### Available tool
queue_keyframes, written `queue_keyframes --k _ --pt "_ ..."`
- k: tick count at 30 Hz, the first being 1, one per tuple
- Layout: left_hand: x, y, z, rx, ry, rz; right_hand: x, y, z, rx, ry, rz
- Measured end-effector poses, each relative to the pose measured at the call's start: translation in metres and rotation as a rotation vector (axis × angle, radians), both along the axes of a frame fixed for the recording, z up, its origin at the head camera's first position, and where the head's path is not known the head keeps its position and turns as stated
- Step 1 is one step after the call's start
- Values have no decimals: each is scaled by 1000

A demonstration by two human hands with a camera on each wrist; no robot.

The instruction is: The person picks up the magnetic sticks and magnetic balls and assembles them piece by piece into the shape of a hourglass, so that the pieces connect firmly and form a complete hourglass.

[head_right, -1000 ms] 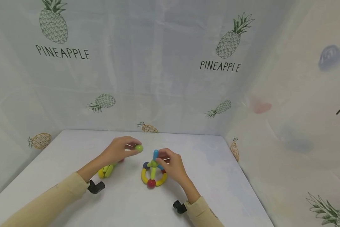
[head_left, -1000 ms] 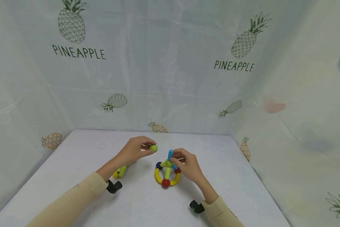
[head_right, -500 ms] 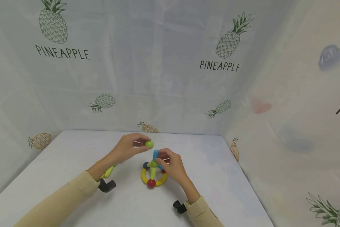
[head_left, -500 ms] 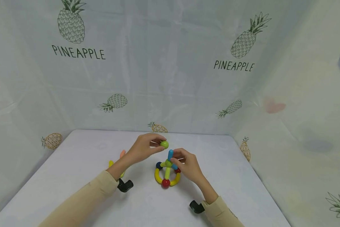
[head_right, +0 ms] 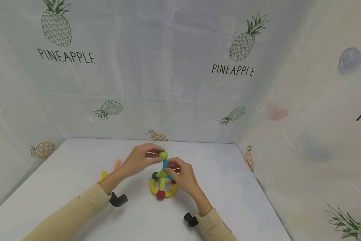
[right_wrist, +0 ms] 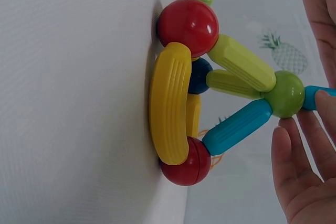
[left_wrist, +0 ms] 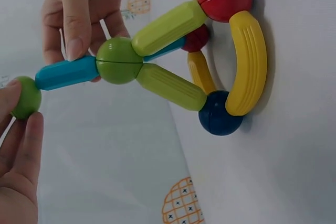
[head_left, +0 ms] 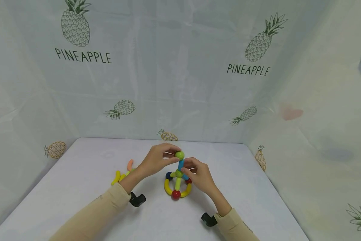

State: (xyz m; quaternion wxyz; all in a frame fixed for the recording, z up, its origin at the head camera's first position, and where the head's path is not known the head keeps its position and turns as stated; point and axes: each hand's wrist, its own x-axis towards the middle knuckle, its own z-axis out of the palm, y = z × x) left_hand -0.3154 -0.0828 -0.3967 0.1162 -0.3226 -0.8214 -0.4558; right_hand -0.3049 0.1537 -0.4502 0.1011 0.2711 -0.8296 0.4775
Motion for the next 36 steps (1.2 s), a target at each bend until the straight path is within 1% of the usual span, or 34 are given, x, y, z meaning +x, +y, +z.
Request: queue_keyframes --k 3,6,10,14,17,21,27,32,36 --pt "1 1 0 3 3 -1 0 0 1 0 -7 0" --pt "3 2 1 6 4 -15 1 0 1 0 -7 2" --pt "2 4 0 12 5 -37 0 0 0 -2 -3 6" --pt "3 4 -1 18 3 -41 0 0 0 -8 2 10" --pt "4 4 -1 24 -10 -36 1 0 0 -9 7 6" --pt "6 6 0 24 -12 -17 2 1 4 -9 9 -26" --pt "6 9 -2 11 -3 25 3 5 13 -54 27 -65" --pt "6 10 -3 5 3 49 6 6 20 -73 58 -69" --pt "7 12 -3 -5 15 46 8 7 23 -75 61 -70"
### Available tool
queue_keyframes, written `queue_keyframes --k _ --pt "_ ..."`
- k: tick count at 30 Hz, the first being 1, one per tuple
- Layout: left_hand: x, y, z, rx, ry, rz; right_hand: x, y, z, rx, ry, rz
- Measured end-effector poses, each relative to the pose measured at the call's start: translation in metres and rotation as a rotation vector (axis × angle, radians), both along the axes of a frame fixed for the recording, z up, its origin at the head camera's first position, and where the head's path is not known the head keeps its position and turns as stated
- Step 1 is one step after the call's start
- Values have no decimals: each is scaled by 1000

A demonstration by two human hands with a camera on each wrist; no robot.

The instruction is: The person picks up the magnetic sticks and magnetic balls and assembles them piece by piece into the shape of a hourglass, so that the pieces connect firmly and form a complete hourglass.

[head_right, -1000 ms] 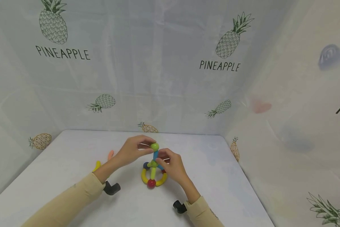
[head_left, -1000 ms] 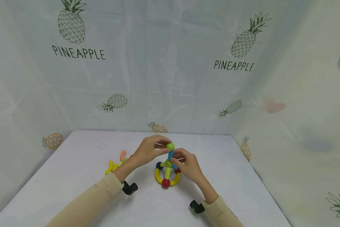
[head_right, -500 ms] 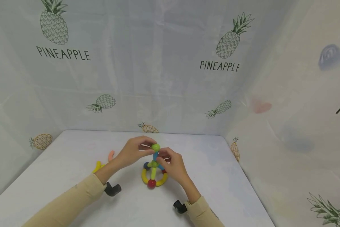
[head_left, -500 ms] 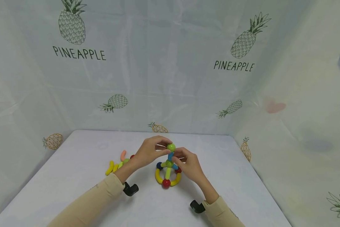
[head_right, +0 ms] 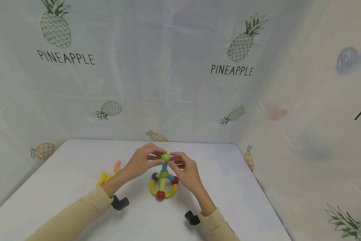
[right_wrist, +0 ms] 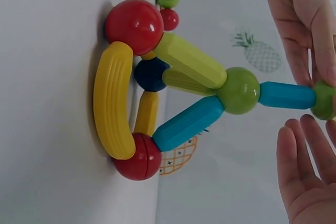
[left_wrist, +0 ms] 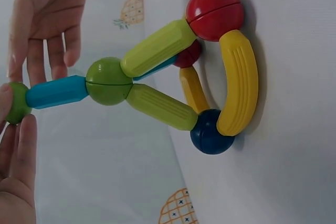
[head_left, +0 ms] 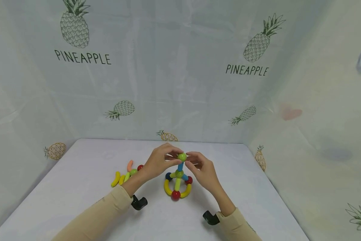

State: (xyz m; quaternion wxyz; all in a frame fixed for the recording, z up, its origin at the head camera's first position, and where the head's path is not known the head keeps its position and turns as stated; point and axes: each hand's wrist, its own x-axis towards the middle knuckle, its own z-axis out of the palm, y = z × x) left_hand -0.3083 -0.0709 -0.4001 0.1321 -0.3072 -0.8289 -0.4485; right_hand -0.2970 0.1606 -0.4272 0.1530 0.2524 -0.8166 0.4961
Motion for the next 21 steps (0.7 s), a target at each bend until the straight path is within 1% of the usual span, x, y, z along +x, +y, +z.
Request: queue_keyframes --k 6,13,21 --pt "3 0 -1 3 16 -13 1 0 0 -8 -9 -1" --pt "5 1 0 36 6 -17 2 0 1 -9 -15 -2" --pt "4 0 -1 17 1 -12 2 -3 3 -10 -12 24"
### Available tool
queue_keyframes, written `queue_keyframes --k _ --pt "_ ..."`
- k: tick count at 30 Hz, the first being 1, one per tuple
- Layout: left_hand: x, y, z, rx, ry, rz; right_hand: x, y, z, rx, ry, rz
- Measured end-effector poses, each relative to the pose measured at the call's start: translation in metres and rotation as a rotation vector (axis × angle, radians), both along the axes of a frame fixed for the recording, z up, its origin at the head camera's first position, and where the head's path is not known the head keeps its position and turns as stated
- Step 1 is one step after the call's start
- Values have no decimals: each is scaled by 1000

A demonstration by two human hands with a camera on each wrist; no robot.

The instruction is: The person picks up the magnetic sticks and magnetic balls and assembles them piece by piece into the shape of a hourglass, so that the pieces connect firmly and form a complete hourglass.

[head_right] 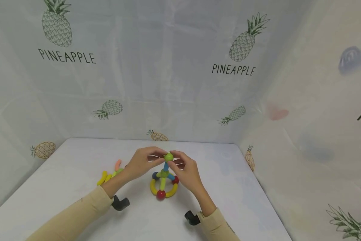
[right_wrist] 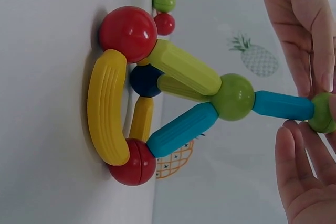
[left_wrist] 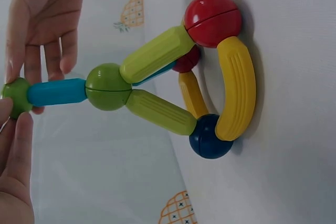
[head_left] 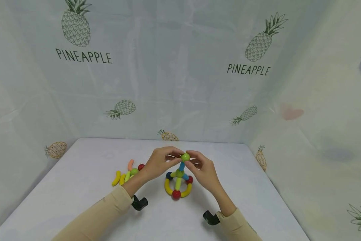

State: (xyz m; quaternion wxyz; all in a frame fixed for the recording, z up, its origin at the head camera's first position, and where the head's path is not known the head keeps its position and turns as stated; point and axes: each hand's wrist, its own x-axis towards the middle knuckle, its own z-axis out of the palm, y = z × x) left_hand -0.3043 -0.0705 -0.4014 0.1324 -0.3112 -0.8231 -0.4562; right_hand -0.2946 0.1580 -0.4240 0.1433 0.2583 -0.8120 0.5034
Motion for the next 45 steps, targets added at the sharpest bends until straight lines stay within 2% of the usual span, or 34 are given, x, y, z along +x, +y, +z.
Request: queue_keyframes --k 4,8,13,19,25,29,38,41,45 --pt "-3 -3 0 -14 19 6 -2 1 -1 -9 13 13" --pt "-8 -15 -1 -32 39 33 -4 4 -1 -1 22 11" --pt "-13 -43 -3 -80 36 76 -6 9 0 25 11 -11" --pt "-15 -85 -13 -160 2 146 -11 15 -1 47 -3 -25" --pt "-10 -126 -25 -240 -48 192 -13 18 -2 47 -11 -27" --pt "-6 -152 -34 -277 -35 213 -14 18 -2 53 -14 -29" --pt "11 -193 -50 -362 -54 233 -14 18 -2 44 -10 -27" --pt "16 -200 -55 -379 -80 211 -13 18 -2 31 -5 -24" --pt "21 -200 -62 -382 -106 144 -14 19 -2 28 -7 -17"
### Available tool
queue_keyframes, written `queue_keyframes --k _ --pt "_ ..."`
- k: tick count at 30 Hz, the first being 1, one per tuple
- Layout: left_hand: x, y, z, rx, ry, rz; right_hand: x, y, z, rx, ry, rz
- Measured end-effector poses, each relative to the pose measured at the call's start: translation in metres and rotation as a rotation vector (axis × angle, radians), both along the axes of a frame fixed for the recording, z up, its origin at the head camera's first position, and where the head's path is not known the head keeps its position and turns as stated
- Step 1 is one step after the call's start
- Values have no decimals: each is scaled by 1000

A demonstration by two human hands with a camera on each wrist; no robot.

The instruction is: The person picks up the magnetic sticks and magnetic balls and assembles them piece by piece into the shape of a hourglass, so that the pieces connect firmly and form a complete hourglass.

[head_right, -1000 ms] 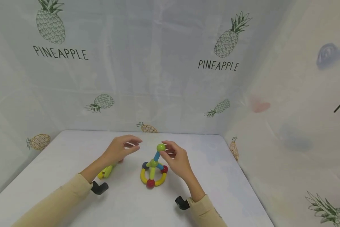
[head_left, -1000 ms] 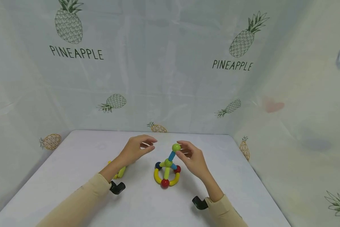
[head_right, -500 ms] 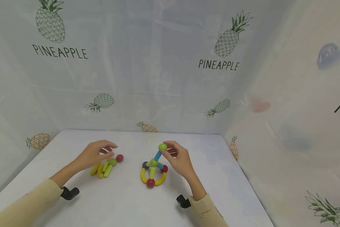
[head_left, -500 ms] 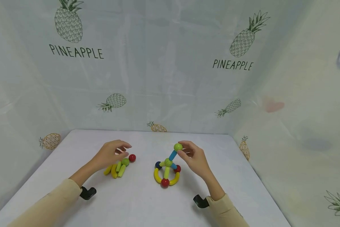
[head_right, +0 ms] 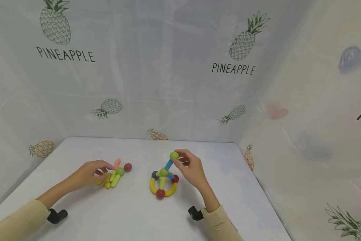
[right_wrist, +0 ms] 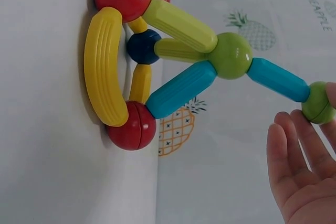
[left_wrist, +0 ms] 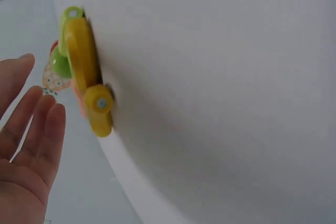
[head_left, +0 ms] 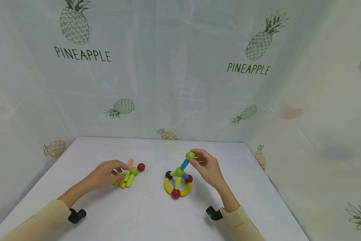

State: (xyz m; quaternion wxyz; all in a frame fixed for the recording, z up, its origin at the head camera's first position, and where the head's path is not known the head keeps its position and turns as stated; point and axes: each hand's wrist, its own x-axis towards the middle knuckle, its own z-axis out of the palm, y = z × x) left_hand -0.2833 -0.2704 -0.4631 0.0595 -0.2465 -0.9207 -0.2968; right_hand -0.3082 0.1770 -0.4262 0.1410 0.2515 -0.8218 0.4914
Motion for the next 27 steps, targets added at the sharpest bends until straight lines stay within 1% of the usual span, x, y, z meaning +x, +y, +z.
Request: queue_keyframes --k 3,6,9,13,22,27 --pt "2 5 -5 -9 -10 -35 0 0 0 4 -2 -2" --pt "3 12 -8 -29 -19 -47 0 0 0 2 -1 -3" --pt "3 18 -10 -60 -22 -31 0 0 0 -6 4 0" --pt "2 23 -12 -107 -1 -11 0 0 0 -12 10 5" --pt "1 31 -13 -124 -9 27 0 -1 0 -17 -1 4" --pt "1 34 -11 -142 -16 24 0 0 0 -11 -4 -5"
